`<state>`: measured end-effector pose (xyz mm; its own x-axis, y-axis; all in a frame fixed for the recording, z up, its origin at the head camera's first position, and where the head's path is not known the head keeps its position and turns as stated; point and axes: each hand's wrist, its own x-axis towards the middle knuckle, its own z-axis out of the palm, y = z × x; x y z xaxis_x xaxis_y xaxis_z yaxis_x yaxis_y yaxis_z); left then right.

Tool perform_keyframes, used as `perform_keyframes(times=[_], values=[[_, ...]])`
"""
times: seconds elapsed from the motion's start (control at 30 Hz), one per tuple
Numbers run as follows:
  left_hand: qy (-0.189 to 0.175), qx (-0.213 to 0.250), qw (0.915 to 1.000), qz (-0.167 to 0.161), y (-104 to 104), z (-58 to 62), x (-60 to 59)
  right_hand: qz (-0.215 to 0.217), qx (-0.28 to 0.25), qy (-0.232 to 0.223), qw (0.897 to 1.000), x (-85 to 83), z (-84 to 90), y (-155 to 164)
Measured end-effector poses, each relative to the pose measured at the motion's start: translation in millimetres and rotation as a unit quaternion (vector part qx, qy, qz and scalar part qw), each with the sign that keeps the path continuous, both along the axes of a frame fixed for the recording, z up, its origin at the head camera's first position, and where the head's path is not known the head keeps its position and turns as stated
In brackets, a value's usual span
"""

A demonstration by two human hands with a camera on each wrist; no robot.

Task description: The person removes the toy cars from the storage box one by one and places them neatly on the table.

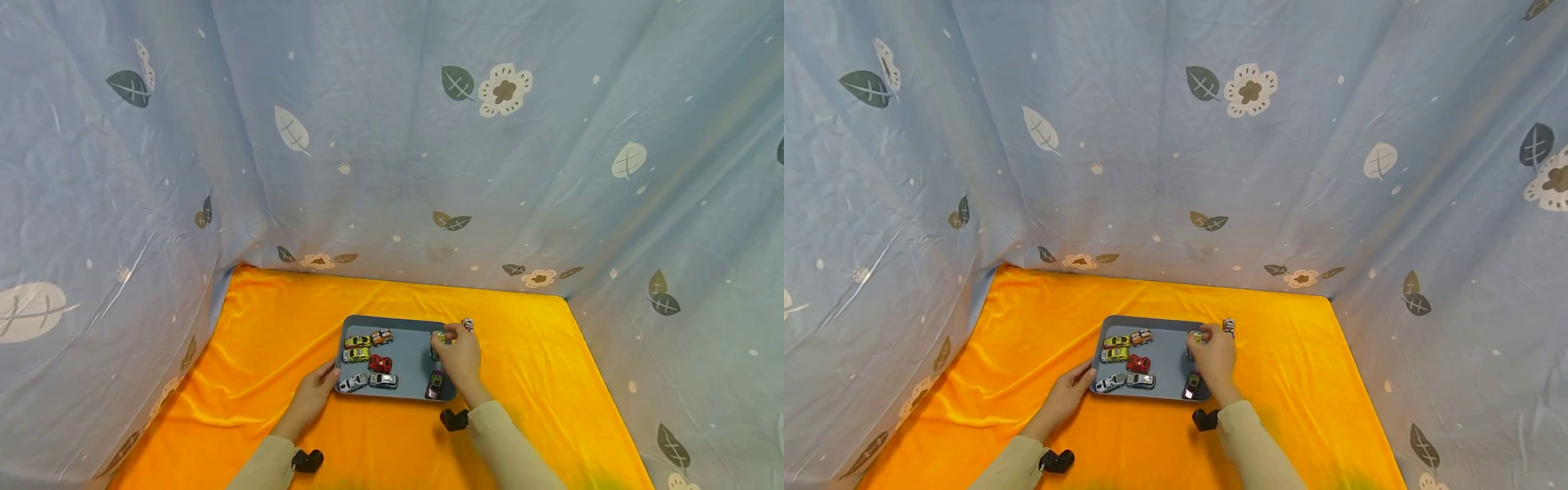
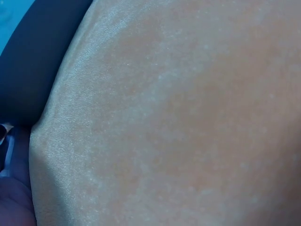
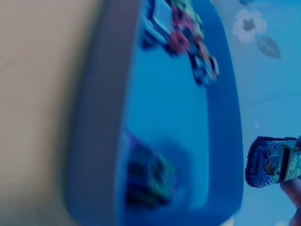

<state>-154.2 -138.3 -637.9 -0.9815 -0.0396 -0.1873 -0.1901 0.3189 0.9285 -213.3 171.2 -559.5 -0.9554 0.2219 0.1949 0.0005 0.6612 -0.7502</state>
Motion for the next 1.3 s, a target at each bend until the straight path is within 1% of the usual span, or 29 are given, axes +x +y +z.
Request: perform_keyframes(times=[0.07, 0.2, 0.3, 0.43, 0.6, 0.7, 0.9, 1.1, 1.3], values=[[-0.002, -0.001, 1.0, 0.0, -1, -0.4, -0.2, -0.005, -0.003, 0.004, 1.0, -5.8, 0.6, 11], [-0.008, 0.003, 1.0, 0.0, -2, -1.4, -0.6, -0.023, -0.019, -0.003, 1.0, -18.4, -0.4, 34], [-0.011, 0.008, 0.9999, -0.003, -2, -1.9, -0.9, -0.039, -0.021, -0.022, 0.999, -27.0, -2.1, 54], [-0.011, 0.013, 0.9999, 0.0, -3, -2.2, -0.8, -0.056, -0.014, -0.058, 0.997, -38.7, -8.8, 76], [0.002, 0.015, 0.9999, -0.003, -3, -3.3, -1.4, -0.076, -0.04, -0.088, 0.992, -50.3, -18.1, 99], [0.003, 0.016, 0.9999, -0.006, -2, -4.4, -1.4, -0.082, -0.056, -0.1, 0.99, -55.1, -23.4, 108], [0.005, 0.015, 0.9999, -0.006, -3, -5.9, -0.6, -0.079, -0.055, -0.121, 0.988, -62.0, -31.0, 116], [0.0, 0.028, 0.9996, -0.006, -4, -6.4, -1.3, -0.067, -0.052, -0.134, 0.987, -67.4, -32.9, 111], [-0.001, 0.033, 0.9994, -0.008, -2, -6.5, -1.9, -0.062, -0.042, -0.15, 0.986, -68.8, -35.4, 107]])
